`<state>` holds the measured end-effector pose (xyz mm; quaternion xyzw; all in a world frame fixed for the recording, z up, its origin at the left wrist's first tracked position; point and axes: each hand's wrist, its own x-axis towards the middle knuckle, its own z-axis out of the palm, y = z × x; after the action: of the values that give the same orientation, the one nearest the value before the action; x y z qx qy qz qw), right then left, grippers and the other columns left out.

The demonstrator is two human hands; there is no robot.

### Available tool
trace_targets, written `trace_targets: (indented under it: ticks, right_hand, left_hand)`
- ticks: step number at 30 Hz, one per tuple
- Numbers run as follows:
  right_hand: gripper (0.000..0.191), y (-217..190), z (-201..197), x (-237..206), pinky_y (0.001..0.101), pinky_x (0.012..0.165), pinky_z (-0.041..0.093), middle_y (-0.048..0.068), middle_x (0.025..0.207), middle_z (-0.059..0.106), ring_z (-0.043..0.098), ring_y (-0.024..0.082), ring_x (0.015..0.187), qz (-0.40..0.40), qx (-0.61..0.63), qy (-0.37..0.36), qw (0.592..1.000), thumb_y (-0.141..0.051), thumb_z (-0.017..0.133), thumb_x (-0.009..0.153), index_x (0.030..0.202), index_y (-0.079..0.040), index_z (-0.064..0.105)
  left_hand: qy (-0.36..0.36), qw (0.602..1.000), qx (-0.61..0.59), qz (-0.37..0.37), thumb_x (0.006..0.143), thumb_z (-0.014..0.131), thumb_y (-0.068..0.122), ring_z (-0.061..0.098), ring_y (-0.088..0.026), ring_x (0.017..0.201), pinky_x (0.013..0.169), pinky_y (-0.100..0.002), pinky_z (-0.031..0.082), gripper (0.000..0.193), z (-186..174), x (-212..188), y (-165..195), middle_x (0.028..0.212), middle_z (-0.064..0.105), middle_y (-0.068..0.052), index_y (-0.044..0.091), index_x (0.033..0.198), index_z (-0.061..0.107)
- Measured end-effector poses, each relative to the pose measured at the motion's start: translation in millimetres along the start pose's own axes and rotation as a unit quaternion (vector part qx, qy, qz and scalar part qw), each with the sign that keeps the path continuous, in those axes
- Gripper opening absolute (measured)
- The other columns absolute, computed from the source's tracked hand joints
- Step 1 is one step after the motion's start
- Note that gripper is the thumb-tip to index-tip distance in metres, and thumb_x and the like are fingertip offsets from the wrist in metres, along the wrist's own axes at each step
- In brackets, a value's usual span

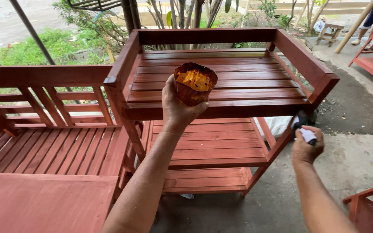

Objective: The person applies wood stain to a red wooden bench and table set using a brush, dipping the brush into a stain container held in the other hand. They brush the seat slats, rails, and frame surfaces of the furniture, working across different sections of the pieces.

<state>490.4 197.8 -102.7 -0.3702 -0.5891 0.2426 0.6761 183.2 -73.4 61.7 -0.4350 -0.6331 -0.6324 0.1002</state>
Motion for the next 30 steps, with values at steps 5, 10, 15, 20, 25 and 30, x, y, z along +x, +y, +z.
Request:
trace_targets:
  ticks: [5, 10, 15, 20, 25, 30]
  right_hand:
    - [0.024, -36.7, 56.9, -68.3, 0.0307, 0.089, 0.053, 0.006, 0.104, 0.068, 0.064, 0.017, 0.099, -0.039, 0.021, -0.015, 0.999, 0.004, 0.080, 0.088, 0.103, -0.009, 0.068]
    - [0.023, -87.7, 107.4, -136.4, 0.0395, 0.089, 0.052, 0.010, 0.108, 0.067, 0.064, 0.027, 0.102, -0.108, -0.003, -0.031, 0.994, 0.002, 0.078, 0.087, 0.103, -0.008, 0.066]
    - [0.020, -143.9, 152.2, -202.1, 0.0404, 0.083, 0.051, 0.009, 0.101, 0.063, 0.062, 0.028, 0.094, -0.070, -0.013, -0.068, 0.995, -0.003, 0.076, 0.087, 0.101, -0.010, 0.064]
    - [0.018, -193.5, 190.0, -253.3, 0.0395, 0.079, 0.052, 0.008, 0.099, 0.061, 0.063, 0.026, 0.090, -0.057, 0.004, -0.105, 0.993, -0.005, 0.075, 0.087, 0.100, -0.011, 0.064]
    - [0.019, -239.8, 221.0, -293.7, 0.0388, 0.078, 0.053, 0.007, 0.095, 0.060, 0.062, 0.025, 0.087, -0.048, 0.057, -0.155, 0.985, -0.004, 0.074, 0.086, 0.100, -0.011, 0.063]
    - [0.021, -278.3, 245.2, -323.1, 0.0355, 0.075, 0.053, 0.008, 0.098, 0.058, 0.063, 0.023, 0.087, -0.051, 0.103, -0.224, 0.968, -0.001, 0.072, 0.085, 0.101, -0.010, 0.060]
  left_hand:
    - [0.016, 0.999, 0.048, 0.002, 0.059, 0.100, 0.025, 0.050, -0.030, 0.129, 0.109, -0.046, 0.052, 0.107, -39.0, 4.8, -8.2, 0.134, 0.047, -0.013, 0.014, 0.144, 0.036]
    - [0.043, 0.998, 0.037, 0.027, 0.059, 0.099, 0.025, 0.054, -0.030, 0.130, 0.110, -0.045, 0.054, 0.104, -81.0, 9.7, -17.8, 0.136, 0.051, -0.013, 0.014, 0.144, 0.040]
    - [0.055, 0.996, 0.069, -0.003, 0.055, 0.101, 0.024, 0.053, -0.029, 0.127, 0.107, -0.044, 0.052, 0.107, -125.9, 10.5, -28.9, 0.135, 0.050, -0.014, 0.012, 0.143, 0.041]
    - [0.080, 0.996, 0.002, 0.032, 0.056, 0.100, 0.021, 0.058, -0.027, 0.128, 0.109, -0.040, 0.055, 0.107, -168.0, 6.6, -43.7, 0.136, 0.053, -0.012, 0.011, 0.145, 0.042]
    - [0.094, 0.995, 0.022, 0.009, 0.056, 0.099, 0.017, 0.060, -0.026, 0.126, 0.108, -0.039, 0.055, 0.104, -207.3, 3.0, -54.5, 0.133, 0.055, -0.011, 0.009, 0.143, 0.044]
    - [0.108, 0.994, 0.036, -0.007, 0.055, 0.100, 0.017, 0.058, -0.027, 0.125, 0.107, -0.039, 0.056, 0.104, -234.1, 3.4, -57.7, 0.133, 0.052, -0.012, 0.011, 0.143, 0.044]
